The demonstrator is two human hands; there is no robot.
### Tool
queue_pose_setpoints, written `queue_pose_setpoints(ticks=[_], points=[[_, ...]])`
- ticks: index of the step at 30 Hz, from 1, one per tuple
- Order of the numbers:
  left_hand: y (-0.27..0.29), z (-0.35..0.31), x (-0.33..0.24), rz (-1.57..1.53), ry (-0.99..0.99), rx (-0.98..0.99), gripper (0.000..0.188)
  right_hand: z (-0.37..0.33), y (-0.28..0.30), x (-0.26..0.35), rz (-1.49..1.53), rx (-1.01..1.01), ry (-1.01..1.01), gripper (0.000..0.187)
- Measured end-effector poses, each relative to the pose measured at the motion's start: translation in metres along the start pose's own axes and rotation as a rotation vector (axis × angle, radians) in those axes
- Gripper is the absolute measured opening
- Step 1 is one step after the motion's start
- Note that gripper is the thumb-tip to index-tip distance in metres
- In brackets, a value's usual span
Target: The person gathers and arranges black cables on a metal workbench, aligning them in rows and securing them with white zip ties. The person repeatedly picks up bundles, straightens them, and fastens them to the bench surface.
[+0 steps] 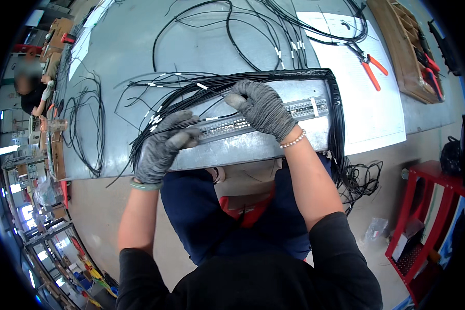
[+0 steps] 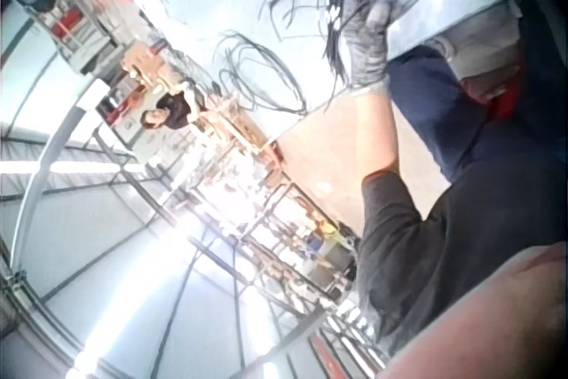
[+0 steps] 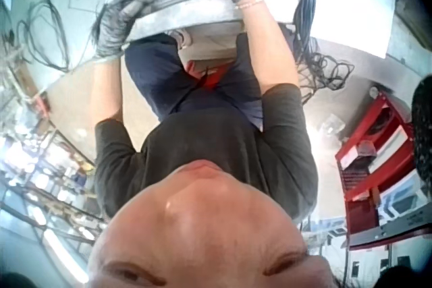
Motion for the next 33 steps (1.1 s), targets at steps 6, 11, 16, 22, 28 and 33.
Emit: queue_pose_setpoints(ticks=[6,11,16,22,28,33], points=[[-0.026,0.01,0.01,-0.121,-0.065,-0.024,0.05,0.0,-0.004,-0.001,0.002,0.056,-0.034,0.03],[-0.013,0.019,0.028,-0.178,0.02,-0.185,0.032,0.0,0.004,-0.004,0.185,0.003,0.04,0.038],[-0.008,0.026,0.025,-0.291,0.002,-0.23,0.03,0.001,0.013,-0.015,0.481,0.165,-0.146,0.049],[-0.01,0.044,0.008,-0.198,-0.166,-0.141,0.024,-0.007,0.003,-0.009,0.215,0.083,0.124,0.031],[-0.009,0.042,0.007,-0.179,-0.121,-0.2,0.024,-0.005,0.002,-0.005,0.181,0.122,0.11,0.026],[-0.012,0.038,0.004,-0.127,-0.04,-0.23,0.027,-0.007,0.011,0.012,0.109,-0.1,0.176,0.023]])
Point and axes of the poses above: each hand's wrist, its own z-axis towards the middle knuckle, its own y-axis out of the back of the hand, x = y × z, the point moved 9 cm from there along z, towards the middle knuckle, and after that the axes turned 6 degrees about -y, right-handed, at the moved point
